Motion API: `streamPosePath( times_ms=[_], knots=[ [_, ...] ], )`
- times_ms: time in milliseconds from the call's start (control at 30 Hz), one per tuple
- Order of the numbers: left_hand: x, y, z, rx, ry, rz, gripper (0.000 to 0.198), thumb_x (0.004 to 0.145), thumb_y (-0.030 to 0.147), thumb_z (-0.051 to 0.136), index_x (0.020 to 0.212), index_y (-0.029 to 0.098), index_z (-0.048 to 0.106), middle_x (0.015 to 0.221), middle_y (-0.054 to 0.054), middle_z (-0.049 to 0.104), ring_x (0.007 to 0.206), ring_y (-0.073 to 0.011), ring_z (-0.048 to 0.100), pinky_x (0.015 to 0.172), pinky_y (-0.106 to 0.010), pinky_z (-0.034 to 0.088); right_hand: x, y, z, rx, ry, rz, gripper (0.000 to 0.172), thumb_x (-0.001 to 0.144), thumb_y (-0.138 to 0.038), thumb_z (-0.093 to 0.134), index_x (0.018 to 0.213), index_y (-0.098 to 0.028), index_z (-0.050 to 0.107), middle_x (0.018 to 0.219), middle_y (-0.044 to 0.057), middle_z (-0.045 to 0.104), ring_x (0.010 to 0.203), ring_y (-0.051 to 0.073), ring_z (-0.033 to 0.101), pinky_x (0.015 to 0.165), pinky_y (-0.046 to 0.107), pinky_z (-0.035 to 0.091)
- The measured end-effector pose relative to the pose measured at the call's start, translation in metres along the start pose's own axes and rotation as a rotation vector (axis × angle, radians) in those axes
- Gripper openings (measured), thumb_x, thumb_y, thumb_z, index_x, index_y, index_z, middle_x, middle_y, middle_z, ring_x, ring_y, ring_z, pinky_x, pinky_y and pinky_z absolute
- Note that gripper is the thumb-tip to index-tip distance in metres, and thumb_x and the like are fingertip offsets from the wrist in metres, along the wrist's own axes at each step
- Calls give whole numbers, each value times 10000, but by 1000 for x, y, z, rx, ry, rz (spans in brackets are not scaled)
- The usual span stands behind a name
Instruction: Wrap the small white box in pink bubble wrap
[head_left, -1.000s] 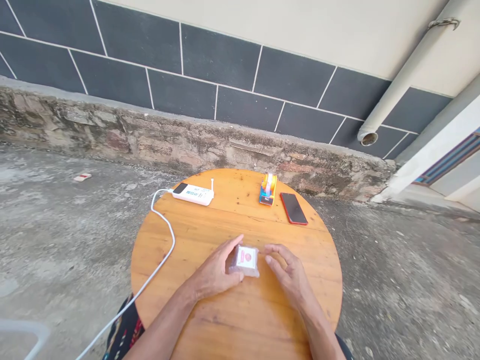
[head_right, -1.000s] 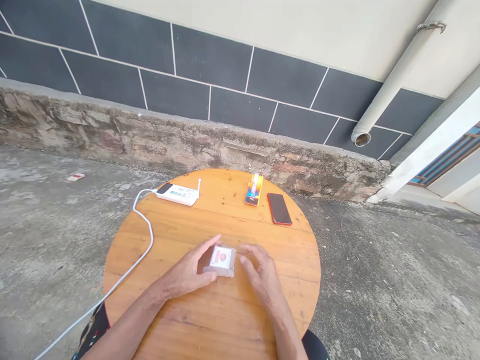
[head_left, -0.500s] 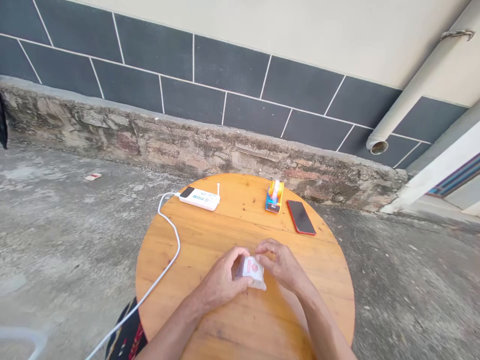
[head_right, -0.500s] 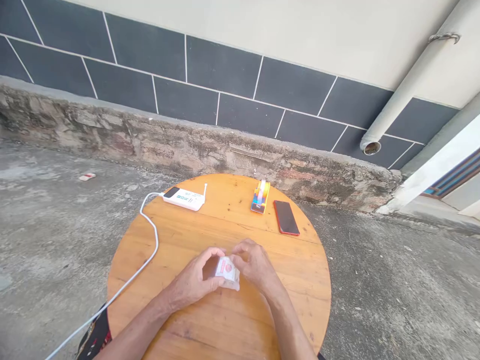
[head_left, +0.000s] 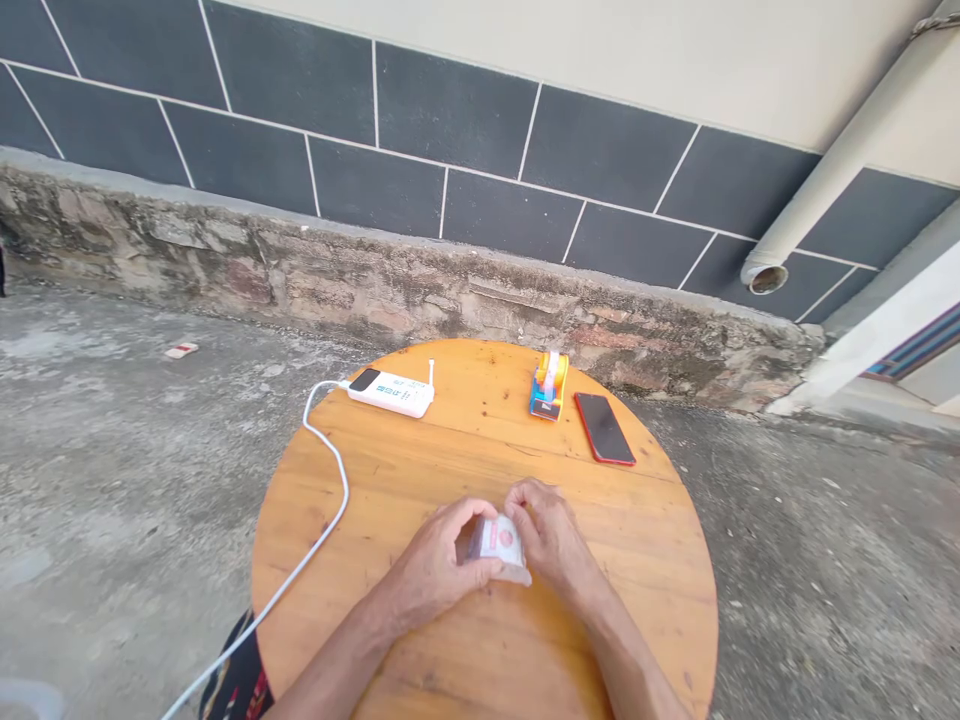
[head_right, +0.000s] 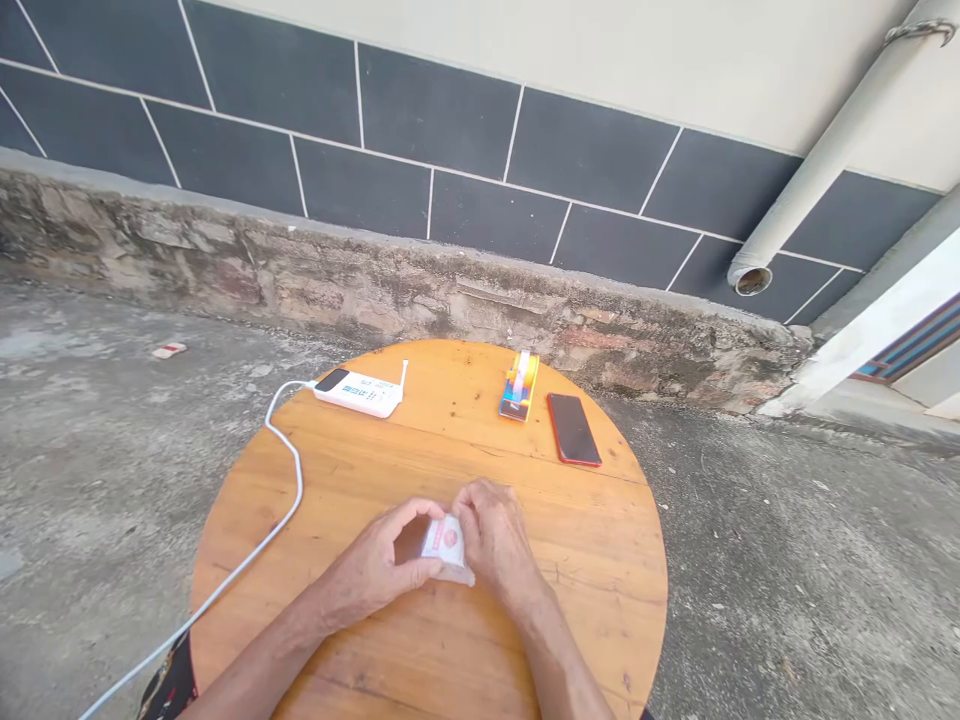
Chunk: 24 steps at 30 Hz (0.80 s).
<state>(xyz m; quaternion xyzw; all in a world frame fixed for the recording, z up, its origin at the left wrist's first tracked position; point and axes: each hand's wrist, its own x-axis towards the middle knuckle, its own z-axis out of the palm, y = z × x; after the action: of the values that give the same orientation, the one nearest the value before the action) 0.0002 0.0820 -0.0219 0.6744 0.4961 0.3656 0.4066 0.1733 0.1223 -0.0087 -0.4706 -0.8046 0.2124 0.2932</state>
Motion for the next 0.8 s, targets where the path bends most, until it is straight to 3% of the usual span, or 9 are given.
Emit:
streamPosePath(
  times_ms=[233, 567, 800],
  knots=[
    [0, 4, -1, 7, -11, -1, 313, 683, 170, 626, 977, 257, 562, 947, 44, 629, 909, -175, 556, 798, -259, 396, -3, 3, 2, -49, 5, -49, 185, 884, -143, 414, 717, -187, 479, 712, -12, 555, 694, 140, 502, 723, 287, 319],
    [-1, 10, -2, -15, -22, -58, 400, 688, 242, 642, 1075, 272, 546, 1057, 14, 626, 1000, -208, 545, 858, -293, 408, -3, 4, -8, 96, -100, -49, 216, 886, -117, 435, 695, -188, 509, 692, -30, 555, 671, 120, 516, 695, 254, 350],
    [0, 5, -1, 2, -21, -62, 441, 679, 195, 629, 1109, 265, 564, 1114, -4, 626, 1051, -216, 542, 906, -308, 408, -7, 4, -17, 79, -96, -173, 175, 874, -129, 469, 762, -200, 582, 838, -1, 615, 803, 151, 549, 806, 305, 348]
  ],
)
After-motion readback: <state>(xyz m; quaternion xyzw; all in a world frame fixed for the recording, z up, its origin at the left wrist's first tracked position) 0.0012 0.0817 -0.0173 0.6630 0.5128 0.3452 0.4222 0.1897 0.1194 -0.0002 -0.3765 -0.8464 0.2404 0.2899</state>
